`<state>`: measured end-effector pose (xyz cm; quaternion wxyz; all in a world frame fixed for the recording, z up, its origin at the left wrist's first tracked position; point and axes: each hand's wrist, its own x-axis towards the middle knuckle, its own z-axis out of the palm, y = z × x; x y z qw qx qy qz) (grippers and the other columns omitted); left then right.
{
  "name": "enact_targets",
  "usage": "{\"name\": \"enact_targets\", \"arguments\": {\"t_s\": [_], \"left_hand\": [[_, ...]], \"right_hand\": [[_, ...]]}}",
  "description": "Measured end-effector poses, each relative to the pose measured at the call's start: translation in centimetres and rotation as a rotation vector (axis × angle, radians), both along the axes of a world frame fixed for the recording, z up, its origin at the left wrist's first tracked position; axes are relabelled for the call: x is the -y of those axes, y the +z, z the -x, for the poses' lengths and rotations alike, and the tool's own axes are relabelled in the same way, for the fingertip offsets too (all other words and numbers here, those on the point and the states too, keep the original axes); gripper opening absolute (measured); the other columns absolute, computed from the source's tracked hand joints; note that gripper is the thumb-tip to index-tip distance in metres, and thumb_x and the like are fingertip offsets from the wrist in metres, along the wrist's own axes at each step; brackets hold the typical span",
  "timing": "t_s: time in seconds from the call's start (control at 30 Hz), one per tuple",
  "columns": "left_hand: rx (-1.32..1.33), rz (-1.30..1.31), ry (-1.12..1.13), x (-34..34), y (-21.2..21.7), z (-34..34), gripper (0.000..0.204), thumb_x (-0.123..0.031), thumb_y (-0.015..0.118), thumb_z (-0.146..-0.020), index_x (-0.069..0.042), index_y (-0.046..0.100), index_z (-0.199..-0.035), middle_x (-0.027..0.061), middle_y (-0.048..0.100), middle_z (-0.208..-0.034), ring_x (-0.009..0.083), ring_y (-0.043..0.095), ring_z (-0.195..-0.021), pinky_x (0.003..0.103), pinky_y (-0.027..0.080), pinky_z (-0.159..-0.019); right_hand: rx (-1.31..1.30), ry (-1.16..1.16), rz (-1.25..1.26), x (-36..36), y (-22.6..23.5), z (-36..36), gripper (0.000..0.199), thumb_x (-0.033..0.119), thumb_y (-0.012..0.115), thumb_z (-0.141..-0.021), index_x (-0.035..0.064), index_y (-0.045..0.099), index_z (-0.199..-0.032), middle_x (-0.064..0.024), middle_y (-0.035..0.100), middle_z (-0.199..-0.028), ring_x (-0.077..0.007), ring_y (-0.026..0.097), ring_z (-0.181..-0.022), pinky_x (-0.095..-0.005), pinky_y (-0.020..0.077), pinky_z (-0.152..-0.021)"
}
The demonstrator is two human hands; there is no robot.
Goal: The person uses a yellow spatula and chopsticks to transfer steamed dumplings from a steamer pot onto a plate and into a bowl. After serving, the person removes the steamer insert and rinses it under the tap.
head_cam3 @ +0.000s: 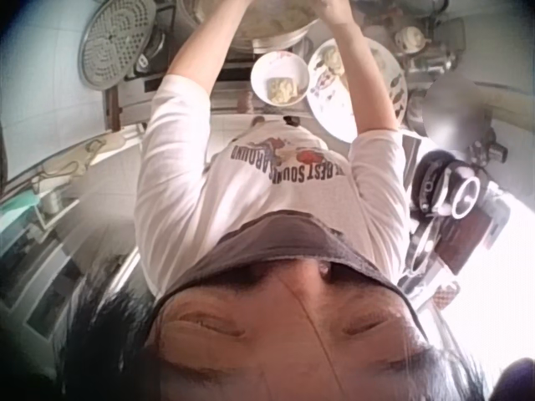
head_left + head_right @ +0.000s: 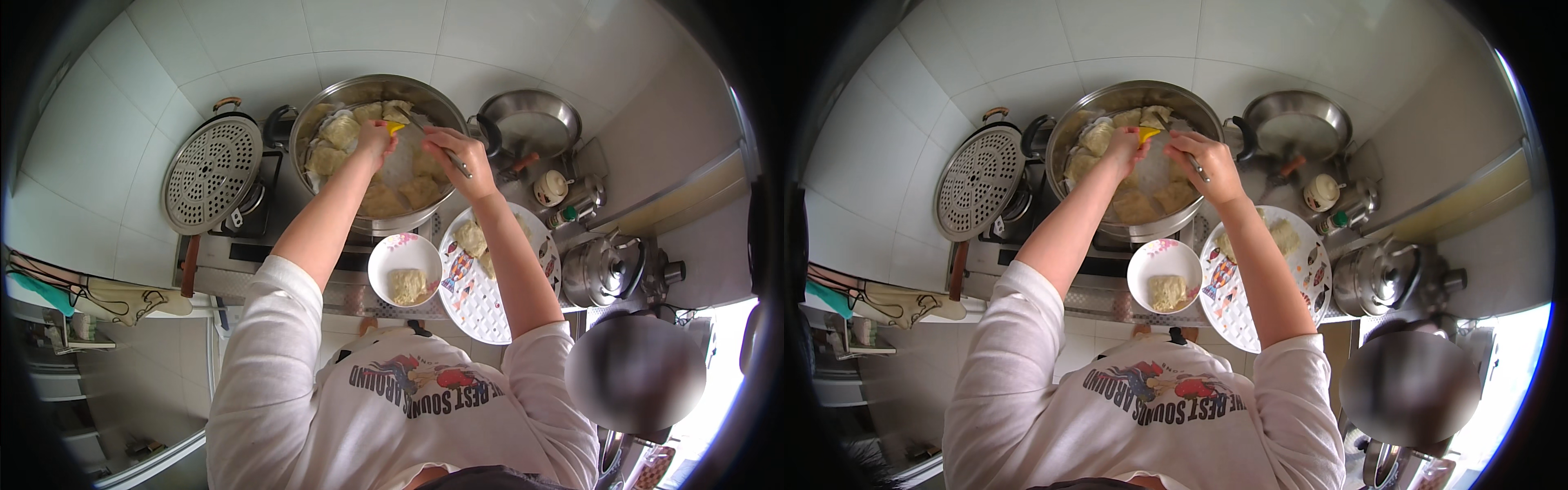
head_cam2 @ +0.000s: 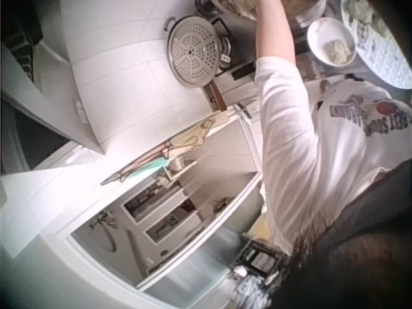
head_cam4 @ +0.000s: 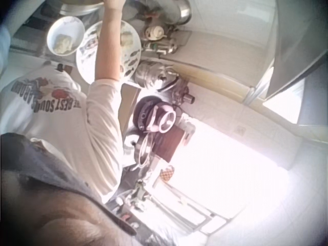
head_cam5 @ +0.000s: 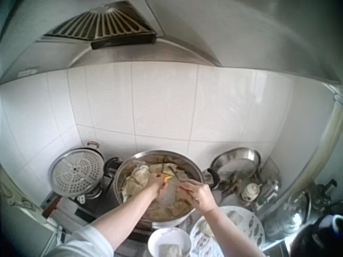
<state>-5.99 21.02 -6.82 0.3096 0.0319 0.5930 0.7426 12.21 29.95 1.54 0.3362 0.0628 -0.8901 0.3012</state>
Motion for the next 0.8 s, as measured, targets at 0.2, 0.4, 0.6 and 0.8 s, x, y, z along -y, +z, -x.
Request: {"name": "enact_targets", "arguments": {"t_s": [0.2,0.4,0.6,0.8], "left_hand": [[-0.059,-0.038,0.037,0.0,2.0,-0.5,0.014,0.000,0.039,-0.087,-0.006,0.041,-0.099,0.0104,0.051,-0.079,0.0146,0.051,-0.049,0.026,0.036,-0.037],[-0.170,-0.045,-0.007,1.5,6.9,-0.6,0.015,0.002,0.040,-0.085,-0.006,0.039,-0.098,0.0139,0.054,-0.078,0.0128,0.048,-0.050,0.023,0.035,-0.039],[-0.246,-0.086,-0.019,3.8,13.2,-3.8,0.014,0.003,0.037,-0.086,-0.004,0.039,-0.099,0.0166,0.054,-0.085,0.0114,0.046,-0.053,0.022,0.033,-0.040],[-0.428,-0.122,-0.156,5.9,17.8,-11.1,0.009,-0.004,0.039,-0.091,-0.002,0.040,-0.100,0.0173,0.057,-0.097,0.0099,0.042,-0.057,0.021,0.032,-0.048]], "right_hand": [[0.014,-0.026,0.035,0.3,0.1,-1.0,0.011,0.006,0.063,-0.082,-0.0005,0.064,-0.091,-0.0148,0.065,-0.104,-0.0280,0.065,-0.088,-0.0311,0.0502,-0.075],[-0.130,-0.077,0.105,1.4,3.1,-1.4,0.012,0.005,0.068,-0.078,-0.0006,0.065,-0.088,-0.0166,0.066,-0.097,-0.0309,0.065,-0.086,-0.0312,0.0519,-0.072],[-0.214,-0.092,0.109,3.0,7.5,-4.6,0.010,0.006,0.066,-0.080,-0.0005,0.066,-0.087,-0.0145,0.067,-0.095,-0.0259,0.067,-0.080,-0.0286,0.0524,-0.068],[-0.301,-0.209,0.020,5.2,11.0,-12.4,0.009,0.003,0.066,-0.079,-0.0006,0.067,-0.087,-0.0137,0.067,-0.097,-0.0203,0.066,-0.076,-0.0257,0.0525,-0.066]]}}
